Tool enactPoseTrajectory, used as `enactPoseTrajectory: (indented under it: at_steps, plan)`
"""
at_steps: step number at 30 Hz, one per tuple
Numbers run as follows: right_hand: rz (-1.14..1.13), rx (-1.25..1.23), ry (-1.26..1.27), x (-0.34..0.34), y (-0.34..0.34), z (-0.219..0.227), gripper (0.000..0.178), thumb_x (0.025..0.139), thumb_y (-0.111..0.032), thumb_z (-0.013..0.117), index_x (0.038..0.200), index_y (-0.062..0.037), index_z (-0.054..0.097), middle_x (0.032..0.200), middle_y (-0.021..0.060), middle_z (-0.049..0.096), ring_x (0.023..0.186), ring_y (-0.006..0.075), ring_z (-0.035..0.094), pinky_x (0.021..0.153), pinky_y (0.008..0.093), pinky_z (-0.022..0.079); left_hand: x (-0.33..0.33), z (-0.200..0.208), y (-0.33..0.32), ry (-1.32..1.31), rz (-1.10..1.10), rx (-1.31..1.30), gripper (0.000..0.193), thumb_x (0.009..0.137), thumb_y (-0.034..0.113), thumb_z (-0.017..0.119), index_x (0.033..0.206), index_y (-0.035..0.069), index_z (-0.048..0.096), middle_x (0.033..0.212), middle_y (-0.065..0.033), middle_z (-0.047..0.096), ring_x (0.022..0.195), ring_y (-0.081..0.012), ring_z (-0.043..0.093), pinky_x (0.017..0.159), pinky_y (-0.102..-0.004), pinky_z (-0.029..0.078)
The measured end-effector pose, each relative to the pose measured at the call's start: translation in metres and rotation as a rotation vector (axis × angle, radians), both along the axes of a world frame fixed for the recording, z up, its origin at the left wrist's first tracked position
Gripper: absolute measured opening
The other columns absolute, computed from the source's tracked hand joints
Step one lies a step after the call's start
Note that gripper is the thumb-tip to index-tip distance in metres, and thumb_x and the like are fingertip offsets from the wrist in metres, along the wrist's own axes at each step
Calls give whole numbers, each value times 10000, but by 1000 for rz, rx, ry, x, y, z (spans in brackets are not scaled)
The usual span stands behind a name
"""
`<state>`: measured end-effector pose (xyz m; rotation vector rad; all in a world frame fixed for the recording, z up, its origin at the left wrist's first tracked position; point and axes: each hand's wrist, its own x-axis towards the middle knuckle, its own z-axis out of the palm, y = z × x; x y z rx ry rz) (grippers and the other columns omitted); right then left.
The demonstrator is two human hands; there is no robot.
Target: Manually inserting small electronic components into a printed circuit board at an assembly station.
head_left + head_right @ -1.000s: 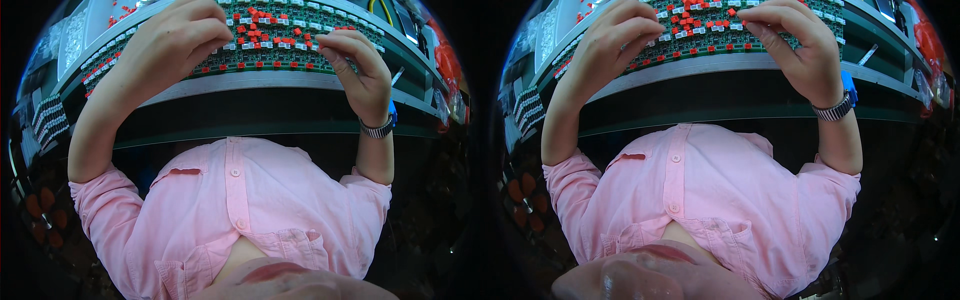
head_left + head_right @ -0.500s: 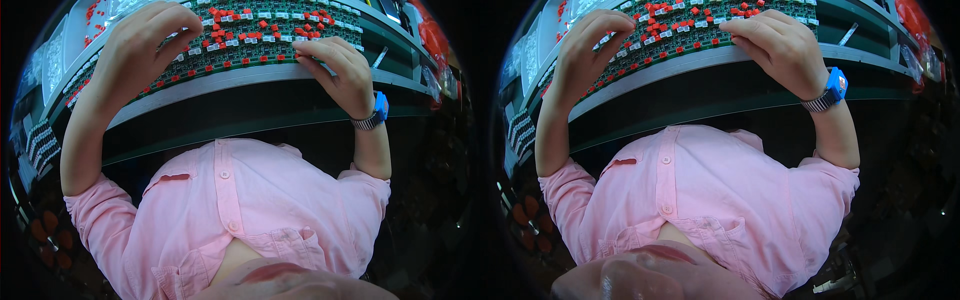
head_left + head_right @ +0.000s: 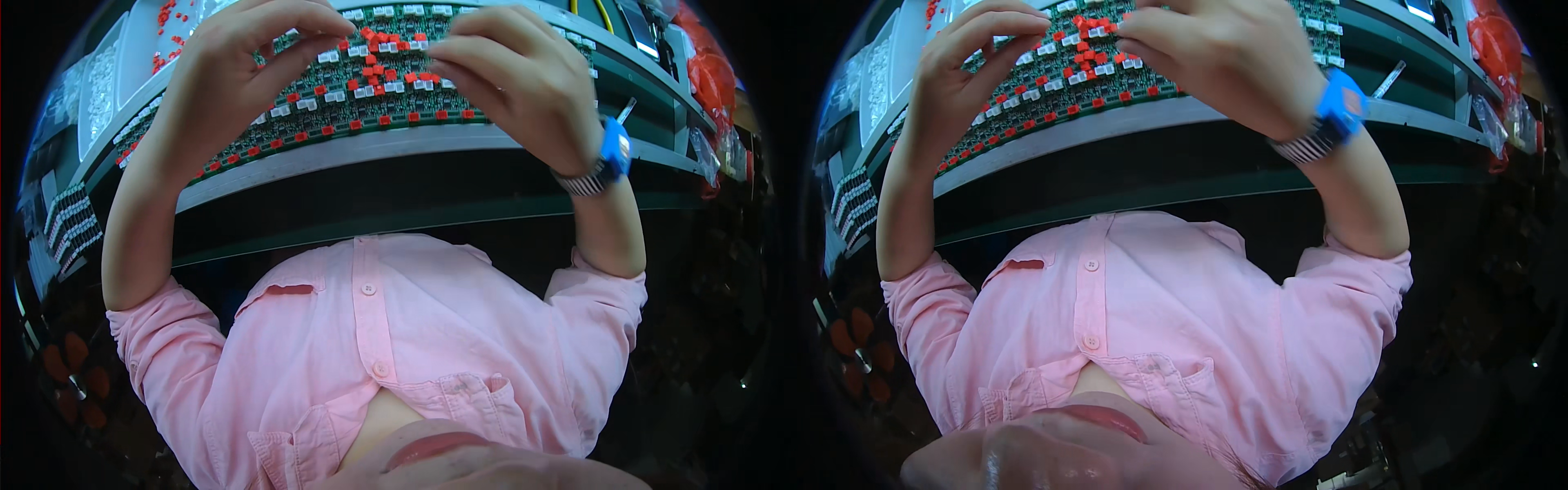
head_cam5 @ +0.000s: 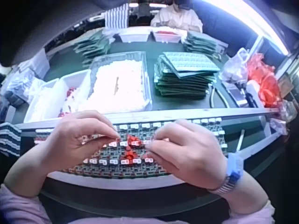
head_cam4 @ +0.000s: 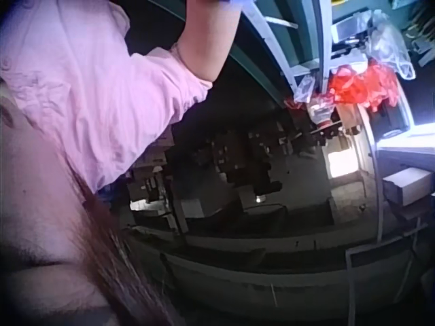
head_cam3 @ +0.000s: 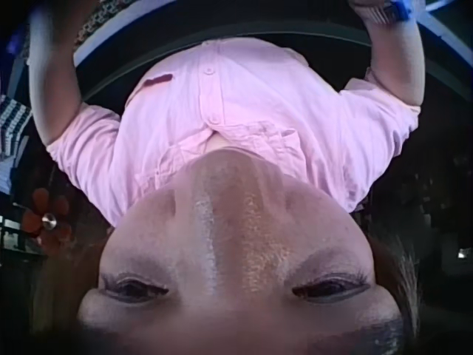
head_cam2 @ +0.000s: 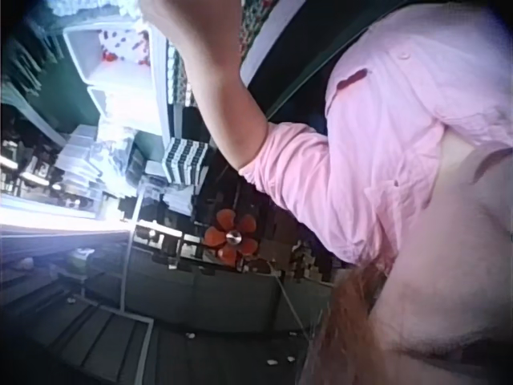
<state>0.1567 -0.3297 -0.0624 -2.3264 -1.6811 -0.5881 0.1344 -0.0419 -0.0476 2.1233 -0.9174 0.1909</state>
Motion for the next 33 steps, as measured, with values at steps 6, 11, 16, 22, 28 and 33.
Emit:
enactPoseTrajectory:
  at_steps: [6,11,16,22,28,33]
  plan:
    - [-198,74,100,-2,64,-2,107,818,-153,739,882,-78,697,914,27,617,743,179,564,628,260,477,2,4,19,-57,77,55,186,764,-63,680,944,-15,679,874,-96,682,739,-197,619,672,-271,494]
    - [-158,188,315,-3,65,-1,110,813,-119,743,894,-72,685,912,23,652,733,165,581,625,258,477,14,0,68,-38,375,27,163,769,-46,670,930,-23,682,879,-103,686,738,-206,617,687,-276,494]
    - [-214,297,548,-7,50,9,126,827,-94,738,933,-60,680,916,35,681,737,152,603,642,245,493,35,21,136,-39,785,624,189,774,-49,652,939,28,705,908,-79,662,757,-208,607,703,-288,491]
    - [-358,346,747,-2,32,11,153,850,-77,724,991,-46,673,922,59,695,757,151,624,675,236,520,17,1,26,-153,164,116,105,807,50,663,907,48,696,883,-67,638,816,-229,595,722,-280,481]
    - [-385,328,827,-7,25,15,168,864,-67,710,1023,-35,670,924,66,694,775,154,633,704,242,535,17,22,-5,-189,-113,527,49,816,86,678,839,45,664,859,-83,621,801,-245,589,702,-316,483]
    - [-373,320,874,-3,20,12,176,871,-68,701,1039,-27,670,936,70,692,793,156,636,726,244,538,20,24,-11,-49,-85,531,71,815,104,678,809,39,652,836,-79,621,764,-239,585,692,-320,476]
